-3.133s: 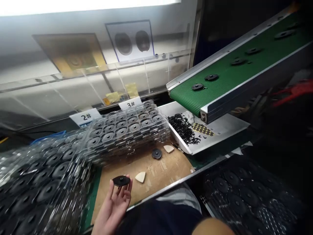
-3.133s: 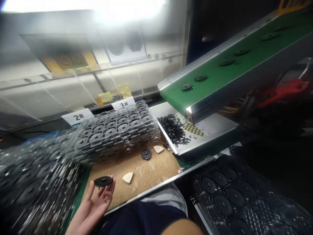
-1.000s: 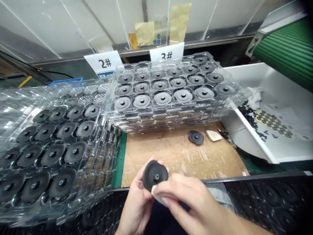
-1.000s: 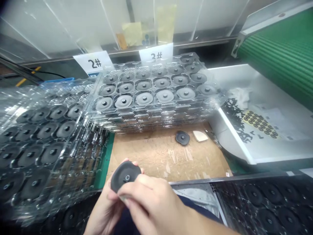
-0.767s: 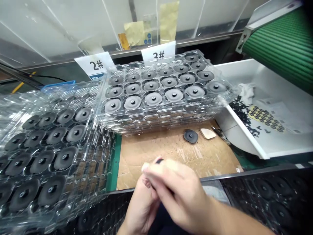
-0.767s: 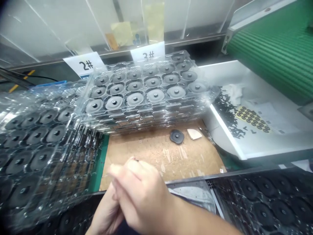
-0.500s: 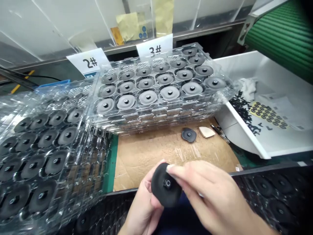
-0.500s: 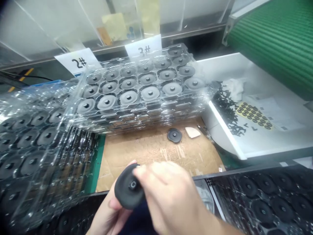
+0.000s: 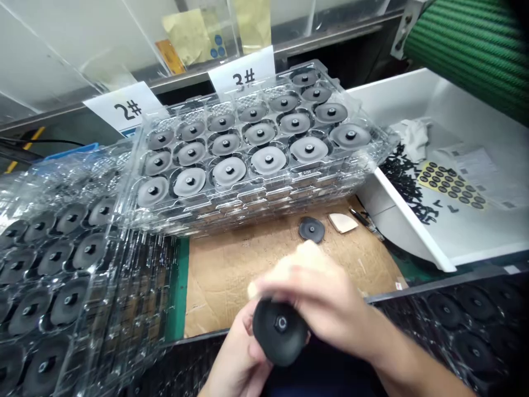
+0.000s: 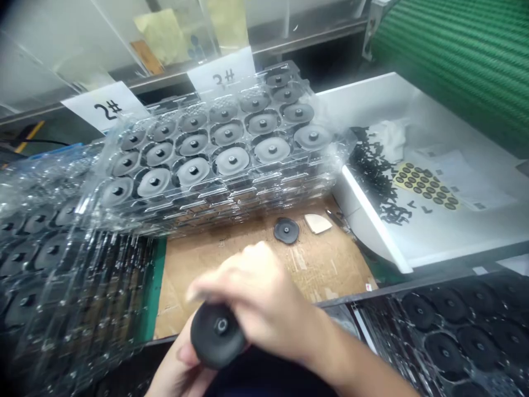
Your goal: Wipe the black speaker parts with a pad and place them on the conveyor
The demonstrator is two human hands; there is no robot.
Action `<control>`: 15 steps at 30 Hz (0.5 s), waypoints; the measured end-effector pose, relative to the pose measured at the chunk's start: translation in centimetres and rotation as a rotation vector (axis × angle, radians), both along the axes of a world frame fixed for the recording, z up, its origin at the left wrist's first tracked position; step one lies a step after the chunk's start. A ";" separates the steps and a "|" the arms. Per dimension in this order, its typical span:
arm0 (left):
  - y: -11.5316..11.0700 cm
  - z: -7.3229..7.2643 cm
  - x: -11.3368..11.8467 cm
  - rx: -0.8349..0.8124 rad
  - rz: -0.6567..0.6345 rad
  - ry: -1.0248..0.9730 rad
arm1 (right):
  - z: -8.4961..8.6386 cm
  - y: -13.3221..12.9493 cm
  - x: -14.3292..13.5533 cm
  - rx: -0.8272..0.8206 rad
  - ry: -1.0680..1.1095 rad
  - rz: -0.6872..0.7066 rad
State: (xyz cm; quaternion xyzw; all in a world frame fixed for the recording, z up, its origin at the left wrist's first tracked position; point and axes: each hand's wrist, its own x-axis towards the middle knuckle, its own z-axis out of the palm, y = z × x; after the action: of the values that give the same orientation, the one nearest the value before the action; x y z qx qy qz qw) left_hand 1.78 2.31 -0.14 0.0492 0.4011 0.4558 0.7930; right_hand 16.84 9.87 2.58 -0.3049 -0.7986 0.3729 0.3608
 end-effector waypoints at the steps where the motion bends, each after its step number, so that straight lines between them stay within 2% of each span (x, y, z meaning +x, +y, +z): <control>1: 0.3 0.2 0.0 -0.001 -0.022 -0.043 | -1.0 0.4 0.5 -0.111 -0.020 -0.131; 3: 0.9 0.6 -0.1 0.007 -0.054 -0.123 | -3.4 0.8 1.6 -0.273 -0.104 -0.305; 4: 1.2 0.7 -0.2 0.016 -0.065 -0.154 | -4.9 0.7 2.0 -0.311 -0.153 -0.321; 7: 1.7 0.4 -0.5 0.048 -0.072 -0.199 | -9.5 -1.0 2.6 -0.300 -0.259 -0.308; 9: 1.8 -0.2 -0.6 0.065 -0.059 -0.219 | -12.1 -2.6 2.5 -0.271 -0.289 -0.363; 12: 1.8 -1.1 -0.8 0.066 -0.031 -0.226 | -14.3 -4.6 2.2 -0.233 -0.329 -0.421; 15: 1.7 -1.7 -1.0 0.051 -0.009 -0.223 | -15.0 -5.0 1.8 -0.208 -0.357 -0.443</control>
State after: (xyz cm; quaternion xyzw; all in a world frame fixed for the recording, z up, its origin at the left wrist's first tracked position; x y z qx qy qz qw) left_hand 0.80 3.98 -1.88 0.0200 0.2985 0.4648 0.8333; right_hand 18.59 4.92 -12.39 -0.5679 -0.7208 0.3056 0.2541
